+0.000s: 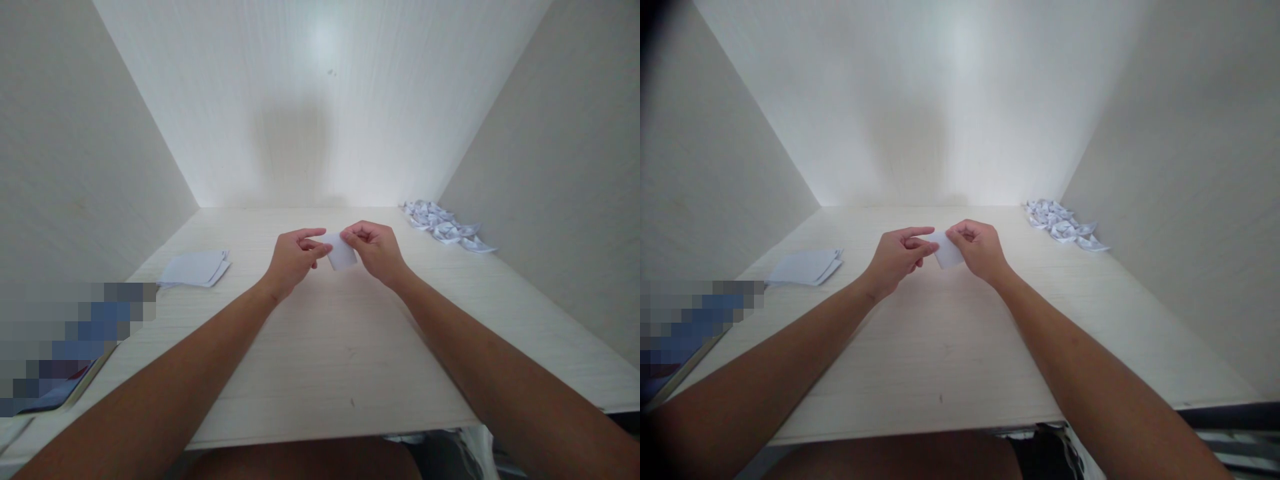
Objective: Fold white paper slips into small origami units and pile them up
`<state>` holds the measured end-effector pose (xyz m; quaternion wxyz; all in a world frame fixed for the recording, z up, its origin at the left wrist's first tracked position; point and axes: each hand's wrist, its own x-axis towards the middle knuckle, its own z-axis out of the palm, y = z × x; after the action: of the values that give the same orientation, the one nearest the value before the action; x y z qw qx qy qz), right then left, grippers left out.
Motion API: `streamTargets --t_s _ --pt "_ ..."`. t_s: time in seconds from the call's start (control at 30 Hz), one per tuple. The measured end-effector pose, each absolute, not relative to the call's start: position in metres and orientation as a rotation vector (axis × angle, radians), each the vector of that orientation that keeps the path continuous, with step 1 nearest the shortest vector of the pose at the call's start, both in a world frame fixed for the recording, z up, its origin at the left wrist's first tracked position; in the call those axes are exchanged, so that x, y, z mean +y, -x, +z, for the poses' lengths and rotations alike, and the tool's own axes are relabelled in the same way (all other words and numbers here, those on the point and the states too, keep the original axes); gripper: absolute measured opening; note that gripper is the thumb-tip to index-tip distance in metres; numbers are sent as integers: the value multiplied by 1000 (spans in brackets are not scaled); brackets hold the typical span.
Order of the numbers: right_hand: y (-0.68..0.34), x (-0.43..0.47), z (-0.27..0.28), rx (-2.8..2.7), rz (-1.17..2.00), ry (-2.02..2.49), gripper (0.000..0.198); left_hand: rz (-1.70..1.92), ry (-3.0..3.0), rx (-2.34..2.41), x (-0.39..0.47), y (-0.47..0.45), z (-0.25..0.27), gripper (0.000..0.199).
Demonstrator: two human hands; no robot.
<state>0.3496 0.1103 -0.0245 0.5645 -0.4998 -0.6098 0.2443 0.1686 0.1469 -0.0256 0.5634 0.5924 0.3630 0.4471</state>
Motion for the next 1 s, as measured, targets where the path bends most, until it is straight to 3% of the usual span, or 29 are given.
streamTargets --t_s 1.0 --pt "-351 115 -30 -1366 563 1192 24 1101 -1791 908 156 -172 -48 34"
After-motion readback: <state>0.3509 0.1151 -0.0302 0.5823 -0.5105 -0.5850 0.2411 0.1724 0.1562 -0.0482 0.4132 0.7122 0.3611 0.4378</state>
